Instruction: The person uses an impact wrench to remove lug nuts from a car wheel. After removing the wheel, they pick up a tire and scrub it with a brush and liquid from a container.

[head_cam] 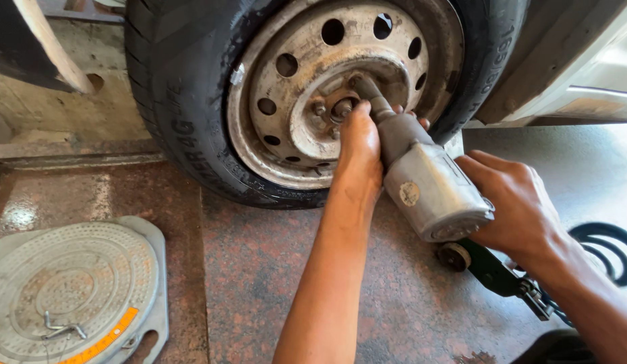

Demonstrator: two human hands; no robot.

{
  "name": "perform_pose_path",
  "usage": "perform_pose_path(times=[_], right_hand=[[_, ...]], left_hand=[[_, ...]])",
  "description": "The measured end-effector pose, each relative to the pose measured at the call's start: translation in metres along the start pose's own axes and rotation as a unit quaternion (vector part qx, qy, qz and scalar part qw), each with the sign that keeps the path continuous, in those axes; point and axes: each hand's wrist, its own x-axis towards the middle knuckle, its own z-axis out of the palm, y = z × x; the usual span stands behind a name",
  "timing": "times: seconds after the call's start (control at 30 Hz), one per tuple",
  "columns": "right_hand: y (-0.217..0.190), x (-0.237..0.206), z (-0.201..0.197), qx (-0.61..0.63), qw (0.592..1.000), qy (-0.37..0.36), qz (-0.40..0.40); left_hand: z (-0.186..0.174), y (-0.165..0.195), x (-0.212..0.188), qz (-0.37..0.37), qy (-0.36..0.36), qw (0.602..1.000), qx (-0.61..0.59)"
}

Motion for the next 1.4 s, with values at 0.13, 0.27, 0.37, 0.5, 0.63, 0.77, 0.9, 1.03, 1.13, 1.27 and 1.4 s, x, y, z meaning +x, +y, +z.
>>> perform_pose_path(times=[0.13, 0.27, 0.37, 0.5, 0.63, 0.77, 0.9, 1.03, 1.13, 1.27, 1.4], right_hand=[[0.007, 0.008, 0.006, 0.029, 0.998, 0.023, -0.055], [0.01, 0.01, 0.012, 0.031, 0.999, 0.012, -0.013], [0.01, 0.015, 0.017, 0.023, 1.0, 0.018, -0.007], [0.013, 0.023, 0.024, 0.051, 0.999, 0.008, 0.002], [0.021, 0.023, 0.032, 0.019, 0.997, 0.038, -0.062], [0.029, 0.021, 0.037, 0.044, 0.997, 0.034, -0.053], [0.03, 0.021, 0.031, 0.026, 0.998, 0.023, -0.056], [0.026, 0.017, 0.021, 0.027, 0.998, 0.012, -0.059], [0.021, 0.006, 0.02, 0.061, 0.997, -0.006, -0.053], [0.029, -0.003, 0.022, -0.003, 0.999, -0.052, 0.007], [0.043, -0.001, 0.031, -0.041, 0.998, -0.041, -0.015]], left_hand=[[0.003, 0.001, 0.001, 0.012, 0.015, 1.0, 0.001], [0.008, 0.008, -0.003, 0.036, 0.021, 0.999, 0.035], [0.012, 0.014, -0.003, 0.034, 0.012, 0.999, 0.035], [0.01, 0.02, 0.002, 0.033, 0.057, 0.993, 0.096], [0.004, 0.019, 0.012, 0.039, 0.032, 0.996, 0.071], [-0.001, 0.014, 0.024, 0.047, 0.038, 0.995, 0.081], [-0.001, 0.01, 0.029, 0.048, 0.048, 0.996, 0.05], [-0.004, 0.005, 0.031, 0.044, 0.017, 0.997, 0.057], [-0.016, -0.005, 0.026, 0.029, 0.067, 0.995, 0.062], [-0.033, -0.03, 0.026, -0.034, 0.061, 0.998, -0.006], [-0.041, -0.046, 0.034, -0.075, 0.037, 0.996, -0.027]])
